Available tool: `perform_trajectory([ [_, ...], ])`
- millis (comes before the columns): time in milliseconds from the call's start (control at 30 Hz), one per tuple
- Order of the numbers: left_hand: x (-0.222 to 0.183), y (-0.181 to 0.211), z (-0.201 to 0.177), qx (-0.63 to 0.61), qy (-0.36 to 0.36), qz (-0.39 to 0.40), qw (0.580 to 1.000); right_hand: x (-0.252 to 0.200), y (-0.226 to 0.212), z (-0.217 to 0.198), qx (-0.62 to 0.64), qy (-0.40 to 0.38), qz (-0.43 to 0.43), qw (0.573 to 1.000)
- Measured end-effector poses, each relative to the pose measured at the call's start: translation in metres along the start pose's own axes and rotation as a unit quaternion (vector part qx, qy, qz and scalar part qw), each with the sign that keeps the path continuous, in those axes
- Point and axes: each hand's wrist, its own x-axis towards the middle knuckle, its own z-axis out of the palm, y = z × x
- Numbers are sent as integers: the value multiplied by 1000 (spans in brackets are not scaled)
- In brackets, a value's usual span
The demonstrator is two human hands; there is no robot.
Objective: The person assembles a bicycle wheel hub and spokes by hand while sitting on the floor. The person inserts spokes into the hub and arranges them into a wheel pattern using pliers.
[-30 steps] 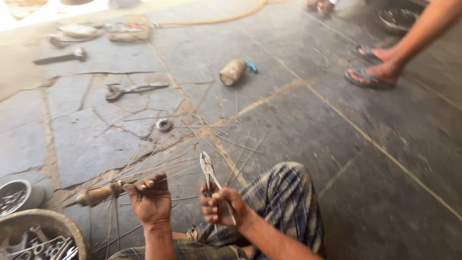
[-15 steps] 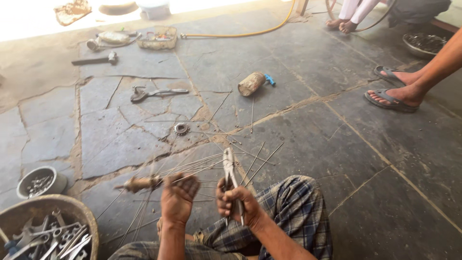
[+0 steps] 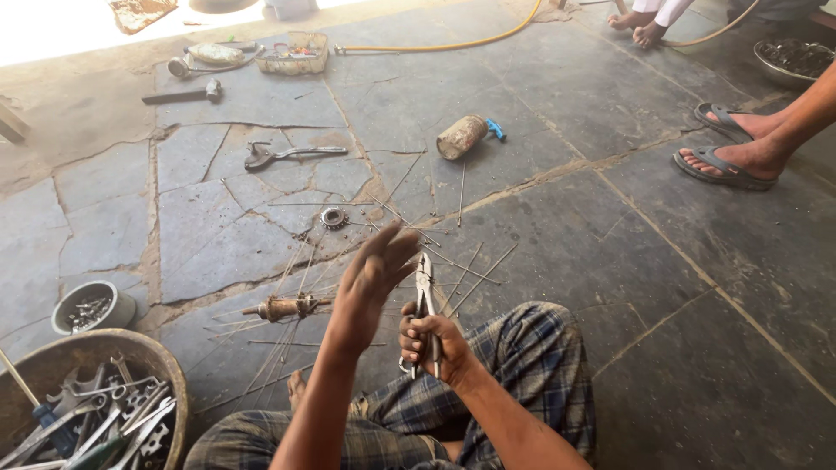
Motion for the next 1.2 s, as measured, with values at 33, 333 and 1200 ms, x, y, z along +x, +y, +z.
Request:
perform_trajectory([
  [33, 12, 11, 17, -45, -33, 3, 998, -2, 2, -4, -15, 10, 1, 1000],
  [333, 96, 68, 142, -129, -214, 73, 966, -3, 13, -18, -59, 35, -37, 997],
  [1200, 67, 76, 120, -12, -176, 100, 979, -7, 7, -10, -4, -28, -4, 1000],
])
